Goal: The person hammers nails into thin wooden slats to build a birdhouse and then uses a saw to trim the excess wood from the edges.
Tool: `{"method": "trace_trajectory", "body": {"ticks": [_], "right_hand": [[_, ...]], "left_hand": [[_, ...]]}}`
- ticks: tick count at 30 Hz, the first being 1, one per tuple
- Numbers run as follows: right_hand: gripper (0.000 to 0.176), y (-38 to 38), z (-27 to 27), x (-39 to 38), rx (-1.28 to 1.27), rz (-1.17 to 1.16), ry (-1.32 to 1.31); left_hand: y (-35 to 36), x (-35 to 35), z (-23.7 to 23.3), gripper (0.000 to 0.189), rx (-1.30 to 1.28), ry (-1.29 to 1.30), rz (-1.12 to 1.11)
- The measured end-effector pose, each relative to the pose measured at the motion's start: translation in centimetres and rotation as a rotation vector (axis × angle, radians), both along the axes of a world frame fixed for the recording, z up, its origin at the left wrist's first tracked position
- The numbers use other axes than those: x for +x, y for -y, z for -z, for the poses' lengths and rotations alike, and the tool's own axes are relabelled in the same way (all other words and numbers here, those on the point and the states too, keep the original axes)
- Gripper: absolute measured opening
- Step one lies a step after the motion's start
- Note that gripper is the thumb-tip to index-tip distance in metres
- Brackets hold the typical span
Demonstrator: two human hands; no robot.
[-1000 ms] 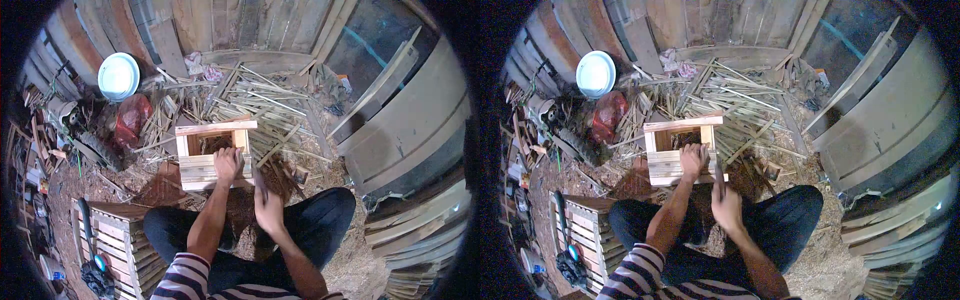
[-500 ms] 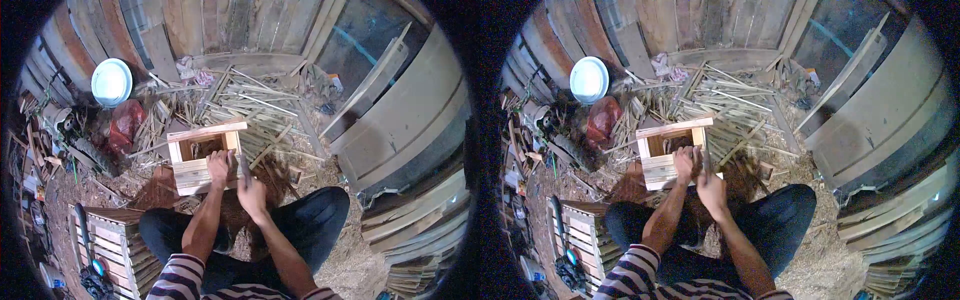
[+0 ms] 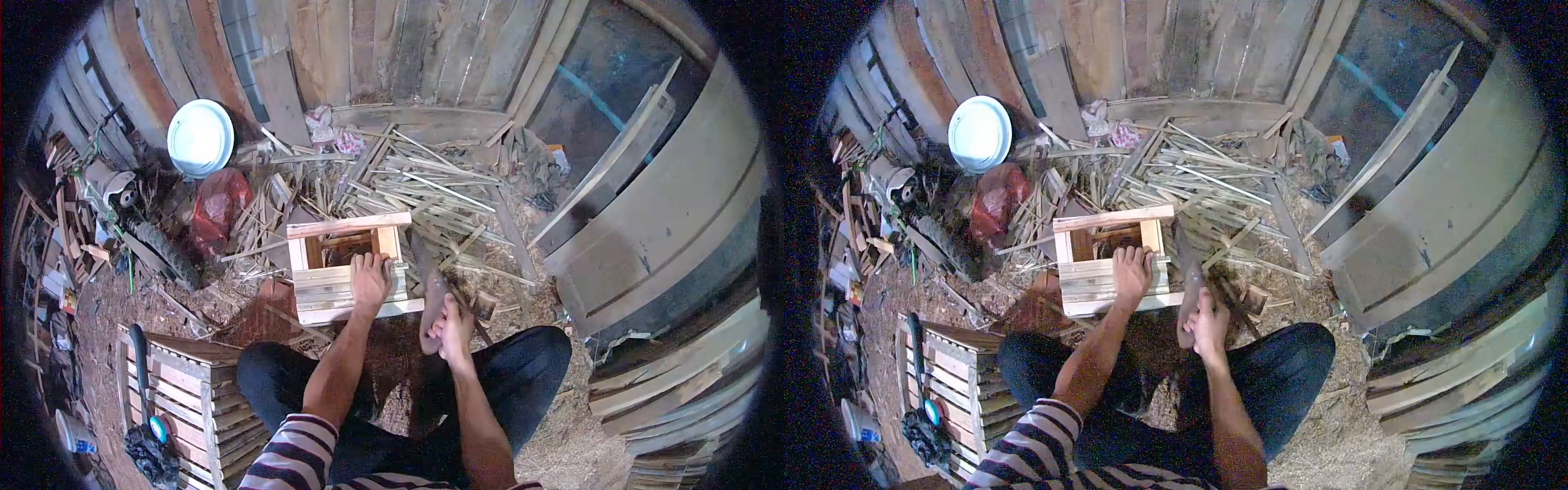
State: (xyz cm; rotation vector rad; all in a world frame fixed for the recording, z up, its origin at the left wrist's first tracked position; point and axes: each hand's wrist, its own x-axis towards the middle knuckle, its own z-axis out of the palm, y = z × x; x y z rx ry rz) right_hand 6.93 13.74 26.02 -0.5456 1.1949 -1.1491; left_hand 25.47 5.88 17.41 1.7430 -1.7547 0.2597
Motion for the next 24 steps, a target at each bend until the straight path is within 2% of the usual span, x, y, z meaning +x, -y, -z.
{"method": "trace_trajectory", "body": {"ticks": [2,3,5,6,9,11,13,14,15,17,18,19,21,22,24], "right_hand": [[0.039,-1.0,-2.8,0.4,-0.042,-0.026,-0.212],[0.039,-1.1,-2.3,0.2,-0.042,-0.027,-0.216],[0.039,-1.6,-0.9,-0.2,-0.188,-0.124,-0.481],[0.052,-1.8,-0.7,-0.6,-0.211,-0.200,-0.768],[0.050,-3.4,-2.9,-0.8,-0.170,-0.300,-0.844],[0.047,-4.5,-4.2,-0.7,-0.251,-0.283,-0.799],[0.046,-4.0,-5.3,-0.3,-0.061,-0.334,-0.674],[0.047,-2.1,-4.8,0.7,-0.291,-0.280,-0.860],[0.049,0.2,-1.8,1.7,-0.159,-0.269,-0.879],[0.052,2.6,-0.8,2.9,-0.174,-0.295,-0.710],[0.052,1.1,-5.0,2.9,-0.187,-0.387,-0.818],[0.050,-1.0,-3.5,1.6,-0.242,-0.421,-1.037],[0.049,-6.2,-4.9,-0.1,-0.362,-0.286,-0.713],[0.049,-5.5,-4.5,-0.2,-0.366,-0.291,-0.725],[0.049,-3.9,-3.2,0.7,-0.415,-0.294,-0.977]], "left_hand": [[0.2,-0.2,0.4,0.017,0.033,-0.040,-0.020],[0.4,-0.5,0.6,0.017,0.058,-0.084,-0.037],[0.5,-0.6,0.5,0.016,0.086,-0.046,-0.074],[0.3,-0.6,0.3,0.018,0.101,-0.061,-0.061],[0.3,-0.4,0.2,0.021,0.099,-0.076,-0.054],[0.6,-0.4,0.3,0.022,0.097,-0.106,-0.064],[0.1,-0.7,-0.1,0.022,0.081,-0.119,-0.056],[-0.8,-1.0,-0.3,0.023,0.119,-0.116,-0.055],[-1.5,-1.3,-0.7,0.024,0.156,-0.109,-0.054],[-1.7,-0.9,-0.5,0.024,0.169,-0.090,-0.062],[-1.2,-0.7,-0.6,0.023,0.124,-0.097,-0.050],[-1.1,-0.8,-0.4,0.023,0.085,-0.114,-0.038],[-0.1,-0.6,-0.3,0.024,0.068,-0.128,-0.041],[0.0,-0.6,-0.4,0.024,0.096,-0.123,-0.046],[-1.2,-1.0,-0.5,0.024,0.131,-0.103,-0.048]]}}
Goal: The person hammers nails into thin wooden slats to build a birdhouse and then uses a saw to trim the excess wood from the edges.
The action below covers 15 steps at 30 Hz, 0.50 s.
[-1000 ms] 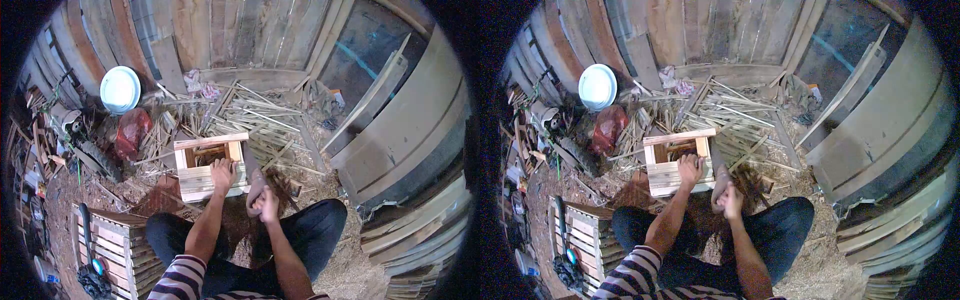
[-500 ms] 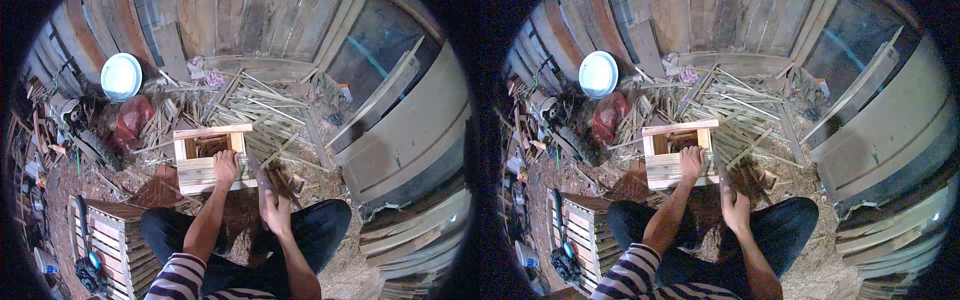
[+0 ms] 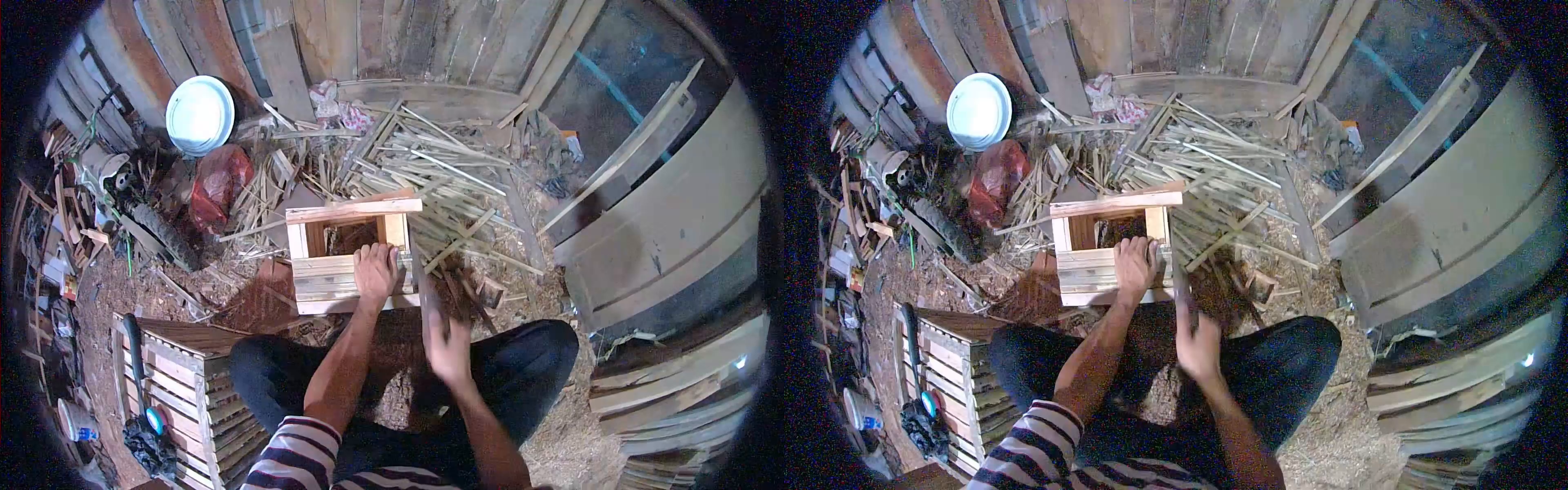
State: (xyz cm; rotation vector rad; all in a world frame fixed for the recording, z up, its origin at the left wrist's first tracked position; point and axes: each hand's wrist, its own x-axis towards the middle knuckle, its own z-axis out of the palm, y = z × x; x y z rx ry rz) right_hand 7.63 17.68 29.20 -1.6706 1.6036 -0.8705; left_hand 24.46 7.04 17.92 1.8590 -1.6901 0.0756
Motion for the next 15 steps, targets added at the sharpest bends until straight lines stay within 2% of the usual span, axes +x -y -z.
{"method": "trace_trajectory", "body": {"ticks": [3,5,6,7,9,10,11,13,15], "right_hand": [[0.048,4.7,0.7,1.8,0.294,0.024,0.177],[0.044,0.6,-0.5,0.0,0.134,-0.047,0.061],[0.039,-2.2,0.0,-1.0,0.157,-0.008,0.160],[0.034,-3.8,-2.4,-1.2,0.232,0.033,0.313],[0.036,-1.1,-1.0,0.5,-0.267,-0.010,0.112],[0.040,0.8,-1.4,1.3,0.105,0.019,0.025],[0.043,3.3,1.0,2.3,0.107,0.030,0.049],[0.040,3.3,-0.8,2.8,0.226,0.032,0.082],[0.037,-2.0,-0.3,0.7,-0.103,0.016,0.075]], "left_hand": [[0.0,0.1,0.0,0.025,-0.021,-0.017,0.001],[0.3,0.3,-0.2,0.025,-0.052,-0.040,0.011],[0.3,0.2,-0.1,0.025,-0.025,-0.029,0.005],[0.4,0.1,0.0,0.024,0.004,-0.022,-0.006],[-0.5,-0.3,0.5,0.024,0.006,-0.026,-0.018],[-0.7,-0.3,0.6,0.023,-0.011,-0.028,-0.014],[-0.4,-0.3,0.4,0.023,-0.037,-0.030,-0.017],[0.1,0.3,0.4,0.022,-0.049,-0.029,-0.008],[0.8,0.3,0.4,0.023,-0.056,-0.040,-0.007]]}}
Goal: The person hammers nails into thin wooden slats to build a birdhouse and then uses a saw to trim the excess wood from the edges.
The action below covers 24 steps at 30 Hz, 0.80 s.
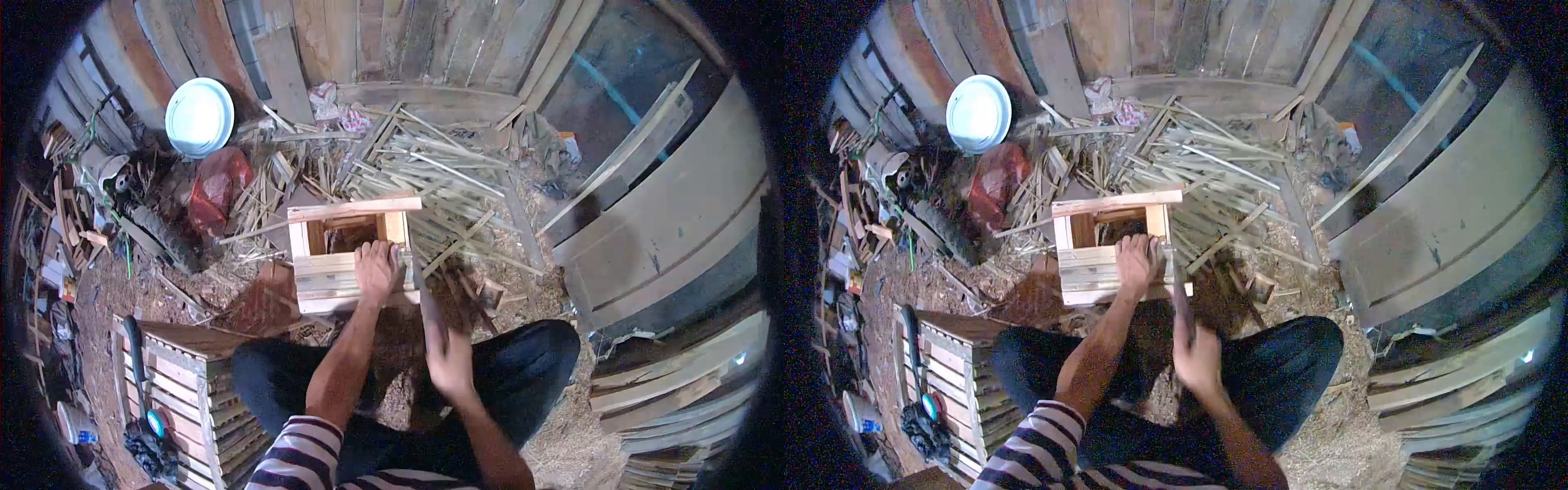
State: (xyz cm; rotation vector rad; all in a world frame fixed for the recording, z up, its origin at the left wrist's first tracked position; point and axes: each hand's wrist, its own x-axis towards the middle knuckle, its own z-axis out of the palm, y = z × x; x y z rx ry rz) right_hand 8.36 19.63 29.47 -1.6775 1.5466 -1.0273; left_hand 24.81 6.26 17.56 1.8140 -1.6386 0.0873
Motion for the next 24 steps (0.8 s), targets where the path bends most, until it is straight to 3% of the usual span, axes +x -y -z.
{"method": "trace_trajectory", "body": {"ticks": [1,2,4,6,8,9,10,12,14,17,19,20,22,23,24], "right_hand": [[0.036,-2.1,-0.6,-1.2,0.159,-0.029,0.125],[0.036,-1.9,0.3,-1.2,0.154,-0.054,0.111],[0.041,3.1,2.2,1.0,0.195,-0.018,-0.073],[0.045,6.3,0.3,3.2,0.147,-0.014,0.044],[0.044,3.5,1.0,1.8,0.179,-0.024,-0.163],[0.043,0.8,-1.5,1.1,0.091,-0.026,0.002],[0.041,-0.6,-1.1,1.2,-0.205,0.027,0.197],[0.034,2.0,0.3,1.7,0.134,0.017,-0.019],[0.039,6.9,2.5,4.0,0.166,0.036,-0.015],[0.041,7.2,3.8,3.5,0.056,0.079,-0.030],[0.045,6.1,6.2,1.6,0.020,0.138,0.253],[0.051,6.1,7.5,0.3,0.414,0.108,0.556],[0.055,6.6,8.6,-0.1,0.549,0.101,0.817],[0.055,6.3,7.6,0.0,0.557,0.104,0.813],[0.051,6.4,5.0,0.5,0.325,0.095,0.441]], "left_hand": [[0.0,0.0,-0.1,0.025,0.049,0.022,-0.002],[0.4,-0.4,-0.3,0.025,0.043,0.009,-0.007],[-1.3,-0.4,-0.2,0.027,0.033,0.007,0.003],[-1.0,-0.1,0.5,0.027,0.005,0.012,-0.001],[-0.1,0.1,1.3,0.026,0.045,0.099,-0.017],[0.1,0.1,0.8,0.025,0.002,0.073,-0.015],[0.3,0.1,0.6,0.025,0.000,0.007,0.015],[-0.5,-0.3,0.6,0.024,0.057,0.004,-0.002],[-1.1,-0.6,0.3,0.022,0.075,0.040,-0.032],[-1.1,-0.5,-0.5,0.024,0.003,-0.004,0.001],[-0.6,-0.5,-0.6,0.024,0.053,0.008,0.001],[-0.6,-0.5,-0.5,0.024,0.053,0.004,-0.004],[-0.6,-0.4,-0.3,0.024,0.004,0.014,-0.010],[-0.6,-0.4,-0.3,0.024,0.027,0.045,-0.022],[-0.8,-0.5,-0.2,0.024,0.027,0.042,-0.027]]}}
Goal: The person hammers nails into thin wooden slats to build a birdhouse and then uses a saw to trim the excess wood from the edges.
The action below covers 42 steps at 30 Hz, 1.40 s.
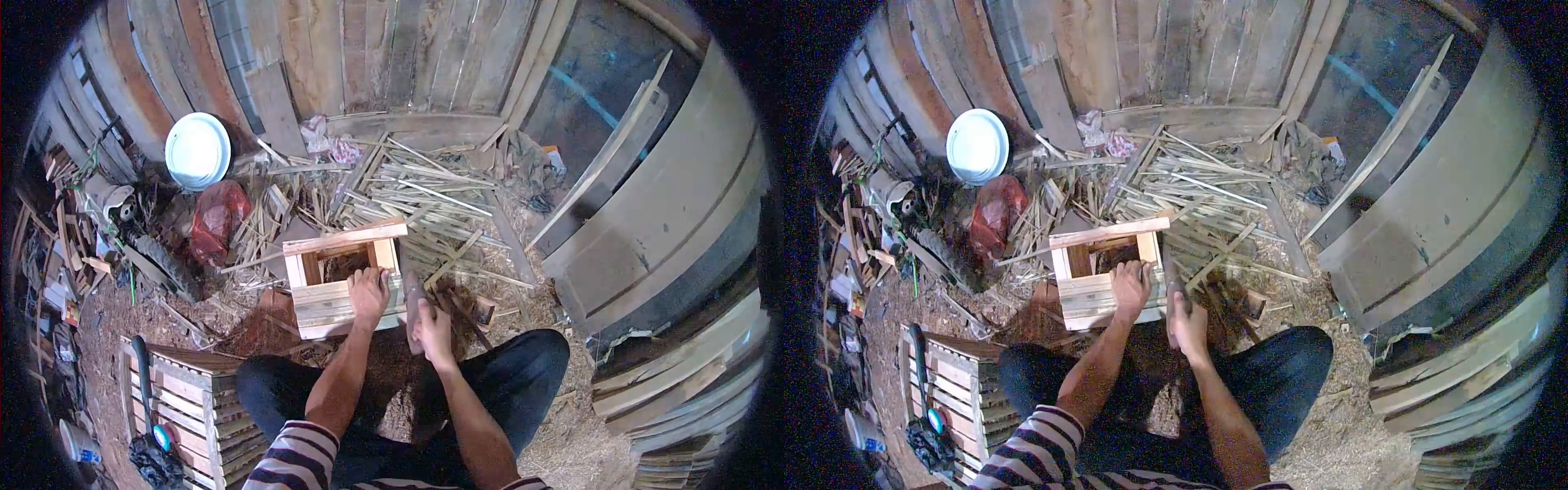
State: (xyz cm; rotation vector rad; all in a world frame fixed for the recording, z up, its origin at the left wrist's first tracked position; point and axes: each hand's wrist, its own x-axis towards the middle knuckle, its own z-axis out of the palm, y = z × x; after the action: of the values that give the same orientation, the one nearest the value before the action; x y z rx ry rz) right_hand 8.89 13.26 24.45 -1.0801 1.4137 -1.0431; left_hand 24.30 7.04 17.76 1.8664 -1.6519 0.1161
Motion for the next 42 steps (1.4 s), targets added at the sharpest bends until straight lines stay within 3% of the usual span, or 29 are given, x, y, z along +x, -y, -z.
{"method": "trace_trajectory", "body": {"ticks": [1,4,8,11,13,16,17,20,22,24,25,28,29,30,32,33,34,36,38,42], "right_hand": [[0.046,0.0,-1.8,0.8,-0.224,-0.024,-0.374],[0.041,-3.0,-5.9,2.7,-0.172,-0.135,-0.524],[0.039,-8.9,-8.5,-0.8,-0.201,-0.105,-0.384],[0.048,-2.5,-5.0,0.1,-0.142,-0.164,-0.570],[0.050,-1.1,-4.0,0.9,-0.198,-0.140,-0.528],[0.040,-4.5,-4.4,0.1,-0.101,-0.120,-0.478],[0.039,-5.5,-4.0,0.2,-0.032,-0.128,-0.406],[0.035,-4.6,-2.3,2.6,-0.081,-0.031,-0.509],[0.040,-2.8,1.6,2.3,-0.166,0.078,-0.383],[0.043,-2.0,1.3,0.0,0.316,0.138,0.494],[0.045,-1.6,1.1,-0.8,0.403,0.160,0.741],[0.042,-0.9,1.9,-1.6,0.376,0.086,0.811],[0.042,-1.1,0.5,-0.9,0.248,0.058,0.436],[0.042,-1.0,0.8,-0.1,0.252,0.060,0.432],[0.035,-0.7,1.4,1.2,-0.373,0.001,-0.495],[0.037,-0.7,1.5,1.2,-0.153,0.048,-0.234],[0.037,-0.6,0.8,0.4,-0.160,0.044,-0.238],[0.036,-0.6,-2.1,-2.5,0.364,0.262,0.741],[0.039,-1.4,-5.0,-3.5,0.215,0.280,0.434],[0.040,-2.8,-6.8,-4.2,0.200,0.110,0.151]], "left_hand": [[0.0,-0.1,0.1,0.024,-0.028,0.006,0.008],[0.5,0.5,1.1,0.024,-0.037,0.000,0.019],[1.6,0.7,0.4,0.025,0.003,0.004,0.006],[-0.2,0.5,-0.1,0.026,0.028,-0.028,0.029],[0.3,0.6,-0.3,0.026,0.020,-0.049,0.046],[-1.4,1.1,5.1,0.024,-0.159,0.156,0.042],[-2.4,0.9,2.4,0.020,-0.001,-0.009,0.142],[-2.3,0.5,0.6,0.021,-0.041,-0.022,0.091],[-1.3,0.9,-0.5,0.021,-0.049,-0.045,0.090],[-0.9,1.0,-0.1,0.020,-0.078,-0.047,0.107],[-0.6,1.0,0.0,0.019,-0.061,-0.045,0.114],[-0.2,0.7,0.3,0.022,-0.027,-0.031,0.085],[-0.3,0.7,0.1,0.023,-0.020,-0.022,0.085],[-0.4,0.7,0.1,0.023,-0.016,-0.027,0.086],[-0.3,0.6,0.0,0.023,-0.053,-0.038,0.082],[-0.3,0.6,-0.1,0.022,-0.045,-0.037,0.070],[0.0,0.8,0.0,0.022,-0.052,-0.041,0.066],[0.4,1.2,0.3,0.021,0.014,-0.013,0.078],[0.8,1.3,0.3,0.021,-0.002,-0.019,0.066],[1.4,1.1,0.4,0.022,-0.084,-0.022,0.062]]}}
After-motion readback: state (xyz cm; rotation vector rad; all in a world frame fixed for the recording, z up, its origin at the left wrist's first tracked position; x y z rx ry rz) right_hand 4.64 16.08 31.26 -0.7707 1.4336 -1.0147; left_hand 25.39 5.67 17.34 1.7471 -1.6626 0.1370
